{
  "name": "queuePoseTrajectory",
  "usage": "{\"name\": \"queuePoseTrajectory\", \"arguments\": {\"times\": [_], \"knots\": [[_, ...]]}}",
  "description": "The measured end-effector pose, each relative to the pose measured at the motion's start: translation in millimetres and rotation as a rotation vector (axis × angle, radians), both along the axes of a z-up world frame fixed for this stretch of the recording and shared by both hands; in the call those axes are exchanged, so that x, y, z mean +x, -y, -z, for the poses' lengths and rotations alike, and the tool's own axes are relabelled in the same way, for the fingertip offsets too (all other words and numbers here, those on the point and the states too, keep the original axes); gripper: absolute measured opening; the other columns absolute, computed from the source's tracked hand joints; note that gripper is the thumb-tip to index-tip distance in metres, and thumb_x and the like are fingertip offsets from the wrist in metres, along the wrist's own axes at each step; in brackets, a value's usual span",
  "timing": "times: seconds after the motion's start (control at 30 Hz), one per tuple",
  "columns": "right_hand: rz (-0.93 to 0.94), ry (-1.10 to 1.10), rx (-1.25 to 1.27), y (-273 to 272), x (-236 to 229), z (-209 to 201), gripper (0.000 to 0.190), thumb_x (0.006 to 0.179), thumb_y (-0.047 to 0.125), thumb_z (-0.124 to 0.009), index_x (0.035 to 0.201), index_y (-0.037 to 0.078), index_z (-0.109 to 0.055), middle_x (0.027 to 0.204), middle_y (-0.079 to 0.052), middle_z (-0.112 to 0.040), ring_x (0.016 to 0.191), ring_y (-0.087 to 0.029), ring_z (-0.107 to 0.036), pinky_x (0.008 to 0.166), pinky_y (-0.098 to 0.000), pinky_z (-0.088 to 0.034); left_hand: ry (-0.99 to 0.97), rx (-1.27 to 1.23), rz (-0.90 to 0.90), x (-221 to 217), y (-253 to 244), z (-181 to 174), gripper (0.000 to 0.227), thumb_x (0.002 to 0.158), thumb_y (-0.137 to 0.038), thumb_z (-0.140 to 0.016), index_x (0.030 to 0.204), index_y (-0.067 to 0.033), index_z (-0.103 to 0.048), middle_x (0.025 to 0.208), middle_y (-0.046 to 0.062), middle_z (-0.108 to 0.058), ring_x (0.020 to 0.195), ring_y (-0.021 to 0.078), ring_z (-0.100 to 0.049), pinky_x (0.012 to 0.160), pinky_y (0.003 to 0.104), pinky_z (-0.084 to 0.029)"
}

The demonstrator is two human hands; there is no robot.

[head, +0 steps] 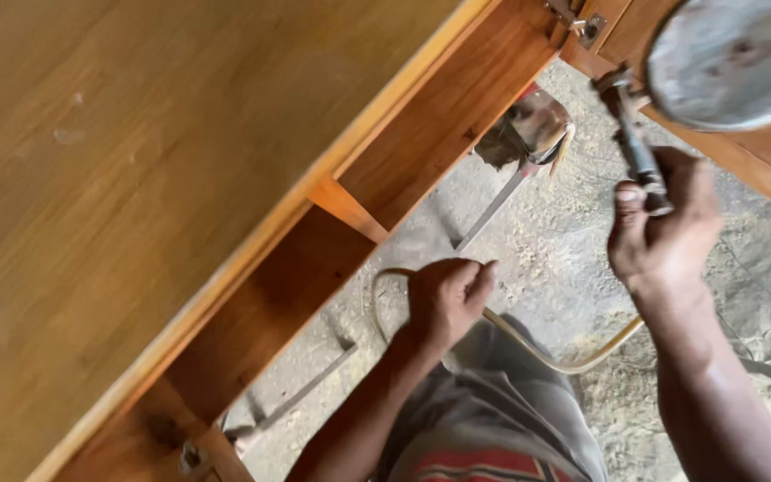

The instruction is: The person uses a spray gun to apply a finish to a wooden cabinet, covering the interior, shelves, and doors. The person moves around the cabinet to reach different surfaces and refills the spray gun from a container near the end.

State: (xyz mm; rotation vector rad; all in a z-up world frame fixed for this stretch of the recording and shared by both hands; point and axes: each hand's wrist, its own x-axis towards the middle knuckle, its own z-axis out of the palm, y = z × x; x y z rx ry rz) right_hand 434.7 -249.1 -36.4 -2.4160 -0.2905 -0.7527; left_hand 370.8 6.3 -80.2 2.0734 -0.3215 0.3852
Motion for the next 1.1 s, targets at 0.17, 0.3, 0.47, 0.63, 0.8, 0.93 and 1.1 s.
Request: {"name": "queuePoseTrajectory", "arguments": {"times": [0.17, 0.3, 0.47, 0.63, 0.8, 0.93, 1.1], "knots": [[-0.048, 0.081, 0.219, 3, 3, 14, 0.050, 0.122, 0.041, -0.048, 0.134, -0.008, -0.050, 0.108, -0.009, -0.061, 0.080, -0.016, -0.055, 0.068, -0.0256, -0.040, 0.035, -0.024, -0.020, 11, -9, 24, 0.033, 0.097, -0.015, -0.074, 0.068, -0.0082, -0.058, 0.058, 0.005, -0.057, 0.047, 0.0167, -0.051, 0.046, 0.035, -0.039], [0.013, 0.008, 0.098, 14, -5, 36, 0.050, 0.121, 0.040, -0.050, 0.135, -0.008, -0.054, 0.102, -0.010, -0.059, 0.066, -0.013, -0.050, 0.060, -0.0247, -0.034, 0.061, -0.032, -0.019, 13, -9, 48, 0.031, 0.099, -0.014, -0.073, 0.072, -0.0078, -0.058, 0.063, 0.006, -0.057, 0.052, 0.0184, -0.053, 0.050, 0.035, -0.041], [0.072, -0.030, -0.260, 14, -28, 59, 0.047, 0.119, 0.041, -0.045, 0.122, -0.004, -0.052, 0.093, -0.011, -0.056, 0.067, -0.015, -0.051, 0.060, -0.0274, -0.043, -0.031, -0.081, 0.049, 6, 7, 68, 0.035, 0.097, -0.015, -0.075, 0.067, -0.0092, -0.059, 0.055, 0.004, -0.056, 0.045, 0.0160, -0.052, 0.045, 0.034, -0.040], [0.001, -0.136, -0.381, 13, -36, 56, 0.062, 0.120, 0.055, -0.044, 0.120, -0.006, -0.056, 0.086, -0.013, -0.058, 0.061, -0.013, -0.052, 0.049, -0.0292, -0.045, -0.068, -0.107, 0.084, -9, 13, 74, 0.037, 0.098, -0.015, -0.075, 0.066, -0.0100, -0.057, 0.056, 0.003, -0.056, 0.046, 0.0153, -0.052, 0.047, 0.034, -0.042], [0.032, 0.074, -0.337, 11, -22, 47, 0.051, 0.123, 0.046, -0.045, 0.119, -0.005, -0.054, 0.088, -0.010, -0.056, 0.064, -0.014, -0.050, 0.057, -0.0283, -0.046, 0.025, -0.065, 0.020, -7, 16, 77, 0.042, 0.096, -0.015, -0.077, 0.062, -0.0090, -0.052, 0.054, 0.005, -0.053, 0.048, 0.0180, -0.051, 0.049, 0.036, -0.040], [-0.070, 0.084, -0.084, 5, -25, 33, 0.054, 0.120, 0.042, -0.042, 0.127, -0.010, -0.053, 0.088, -0.012, -0.058, 0.057, -0.010, -0.046, 0.049, -0.0269, -0.038, -0.003, -0.089, 0.010, -2, 11, 75, 0.037, 0.096, -0.015, -0.076, 0.065, -0.0097, -0.057, 0.054, 0.004, -0.055, 0.044, 0.0158, -0.050, 0.044, 0.035, -0.039], [-0.081, -0.104, -0.012, 18, -9, 12, 0.053, 0.120, 0.042, -0.042, 0.128, -0.009, -0.055, 0.089, -0.011, -0.058, 0.057, -0.009, -0.044, 0.050, -0.0269, -0.035, -0.090, -0.179, 0.055, 9, 15, 56, 0.022, 0.103, -0.014, -0.072, 0.081, -0.0091, -0.067, 0.058, 0.002, -0.061, 0.042, 0.0110, -0.052, 0.037, 0.030, -0.040]]}}
